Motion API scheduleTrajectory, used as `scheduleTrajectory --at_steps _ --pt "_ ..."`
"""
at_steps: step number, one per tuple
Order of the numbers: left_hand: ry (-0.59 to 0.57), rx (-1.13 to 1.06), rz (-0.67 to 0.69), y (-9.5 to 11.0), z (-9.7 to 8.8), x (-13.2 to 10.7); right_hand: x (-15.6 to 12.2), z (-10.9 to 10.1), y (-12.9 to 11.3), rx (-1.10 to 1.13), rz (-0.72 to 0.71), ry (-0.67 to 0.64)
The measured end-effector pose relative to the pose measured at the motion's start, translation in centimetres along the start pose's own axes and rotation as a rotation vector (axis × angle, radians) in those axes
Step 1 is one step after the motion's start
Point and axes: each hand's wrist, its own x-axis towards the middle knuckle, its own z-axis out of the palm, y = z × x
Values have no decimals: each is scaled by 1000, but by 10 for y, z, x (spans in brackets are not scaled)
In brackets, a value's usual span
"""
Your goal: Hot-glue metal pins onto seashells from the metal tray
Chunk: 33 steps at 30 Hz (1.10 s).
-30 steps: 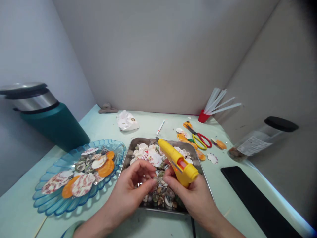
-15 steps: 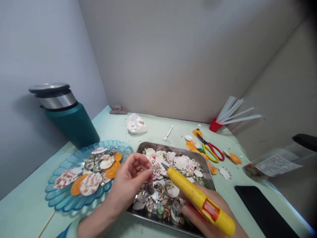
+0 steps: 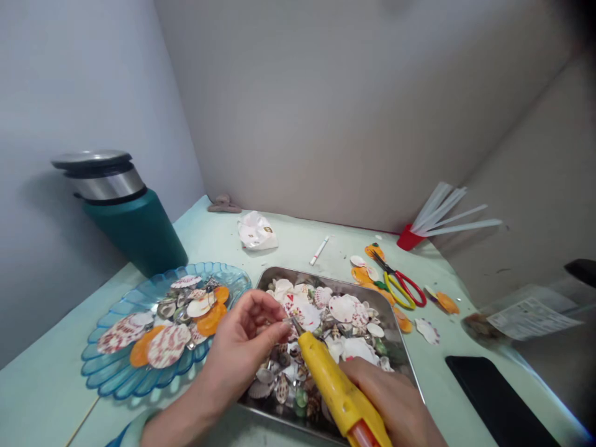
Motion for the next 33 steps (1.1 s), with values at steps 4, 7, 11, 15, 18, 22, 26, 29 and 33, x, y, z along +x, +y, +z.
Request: scheduleTrajectory --at_steps 4,7,11,15,18,22,26,29,33 --pt "-1 -37 -13 0 0 0 2 -3 -5 -162 -96 -16" --pt "-3 -74 -17 -2 -1 2 4 -6 -7 -264 -148 -9" --pt "-6 -91 -24 -3 -2 3 5 -7 -5 -292 -154 1" --pt "-2 -110 -63 0 -1 3 4 -7 -3 -290 -157 5" --pt "4 -123 -71 2 0 3 4 -8 -4 -309 -159 -15" --pt "-19 -134 -69 1 -1 3 4 -9 -4 -319 -166 -29" --pt "-39 -136 -43 -2 -3 4 4 -9 -4 -313 -164 -29" --pt "-22 -112 -33 -3 -4 5 4 -8 -4 -311 -160 -17" --pt "-21 -93 -87 -5 -5 6 4 -8 -4 -320 -165 -14"
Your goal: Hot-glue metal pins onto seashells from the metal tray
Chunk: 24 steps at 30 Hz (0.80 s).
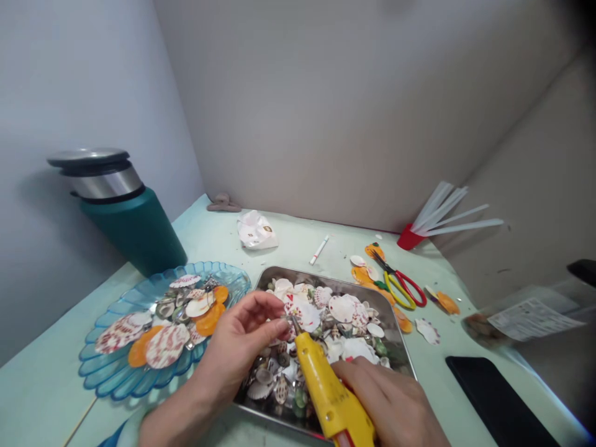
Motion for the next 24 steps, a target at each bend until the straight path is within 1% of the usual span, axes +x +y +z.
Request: scheduleTrajectory --at_steps 3,8,14,24 --pt "-10 -4 -22 -1 -2 -1 0 -1 1 3 -3 -21" --pt "-40 -30 -4 0 -3 -4 -1 0 4 9 -26 -36" --pt "-63 -57 6 5 -1 -5 -2 0 5 9 -21 -48" --pt "-68 -60 14 1 -3 -3 -1 -2 4 1 -38 -65"
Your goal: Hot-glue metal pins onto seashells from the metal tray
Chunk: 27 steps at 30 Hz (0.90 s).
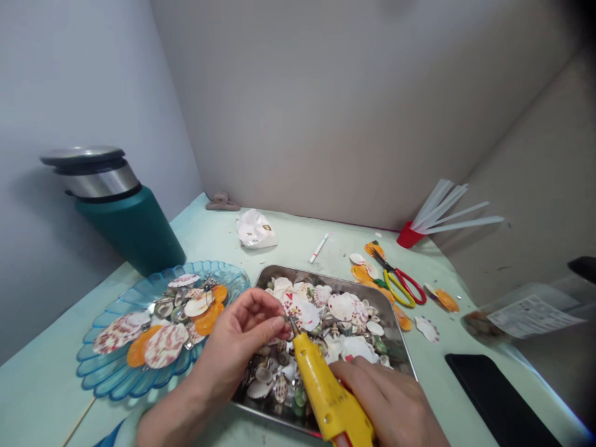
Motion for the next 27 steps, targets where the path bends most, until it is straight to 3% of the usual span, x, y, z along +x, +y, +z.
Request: scheduleTrajectory --at_steps 19,27 --pt "-12 -91 -86 7 5 1 -1 1 -2 -5 21 22" --pt "-12 -82 -79 7 6 1 4 -7 -8 309 215 59"
